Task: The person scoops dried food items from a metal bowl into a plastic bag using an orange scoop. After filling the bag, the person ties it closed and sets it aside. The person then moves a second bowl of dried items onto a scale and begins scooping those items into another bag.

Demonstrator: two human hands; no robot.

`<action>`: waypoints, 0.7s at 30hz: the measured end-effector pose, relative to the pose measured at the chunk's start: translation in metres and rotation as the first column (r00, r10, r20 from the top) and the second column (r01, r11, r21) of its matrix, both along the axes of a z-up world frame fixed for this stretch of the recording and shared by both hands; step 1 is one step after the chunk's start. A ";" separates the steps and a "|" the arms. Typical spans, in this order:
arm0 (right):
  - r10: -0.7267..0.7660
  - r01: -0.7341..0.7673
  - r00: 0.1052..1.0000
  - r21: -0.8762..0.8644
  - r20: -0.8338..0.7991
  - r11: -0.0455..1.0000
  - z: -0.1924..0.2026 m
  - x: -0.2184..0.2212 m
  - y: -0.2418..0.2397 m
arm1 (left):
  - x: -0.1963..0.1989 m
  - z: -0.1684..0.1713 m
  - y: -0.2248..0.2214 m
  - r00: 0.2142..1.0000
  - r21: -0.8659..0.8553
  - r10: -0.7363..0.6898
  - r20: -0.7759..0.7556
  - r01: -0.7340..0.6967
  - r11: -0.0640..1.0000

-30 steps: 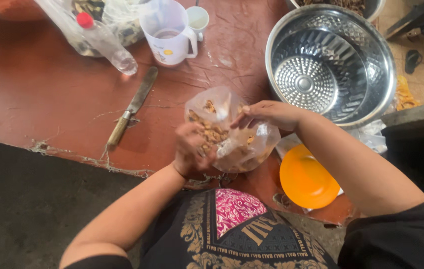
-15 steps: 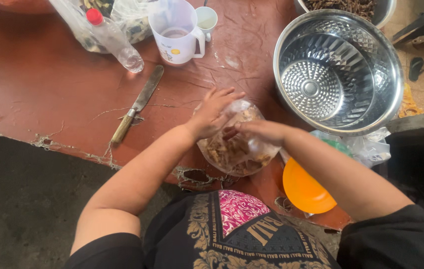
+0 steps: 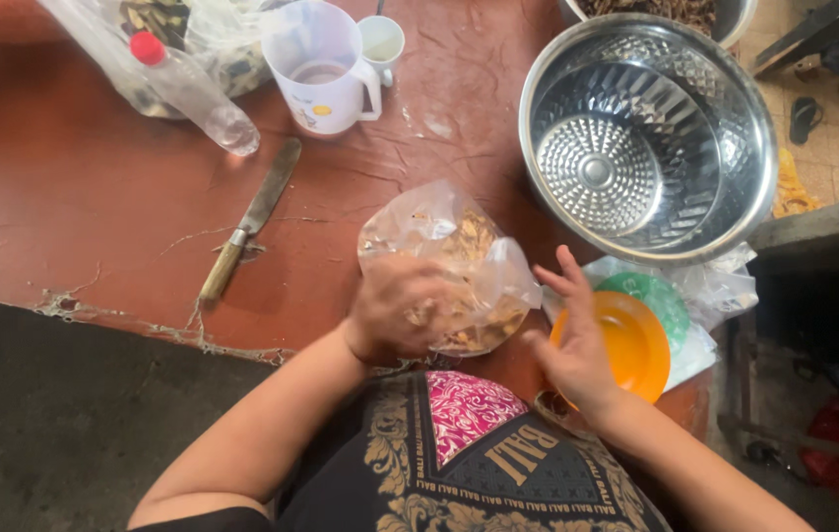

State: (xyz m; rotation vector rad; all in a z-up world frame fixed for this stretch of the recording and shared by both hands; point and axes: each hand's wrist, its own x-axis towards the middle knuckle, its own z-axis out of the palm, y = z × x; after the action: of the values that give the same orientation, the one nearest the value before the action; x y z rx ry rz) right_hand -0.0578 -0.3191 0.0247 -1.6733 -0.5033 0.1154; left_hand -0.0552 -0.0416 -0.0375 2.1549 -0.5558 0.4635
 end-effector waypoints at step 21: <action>-0.020 0.296 0.723 0.285 -0.690 0.912 -0.028 0.045 0.004 | 0.003 -0.025 -0.066 0.991 0.080 -0.038 -0.131 0.049 0.996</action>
State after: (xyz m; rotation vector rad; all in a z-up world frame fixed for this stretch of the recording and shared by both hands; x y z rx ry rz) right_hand -0.0124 -0.3150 -0.0035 -1.1660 0.1825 0.4567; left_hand -0.0522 -0.1075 -0.0628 2.2286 -0.5572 0.2787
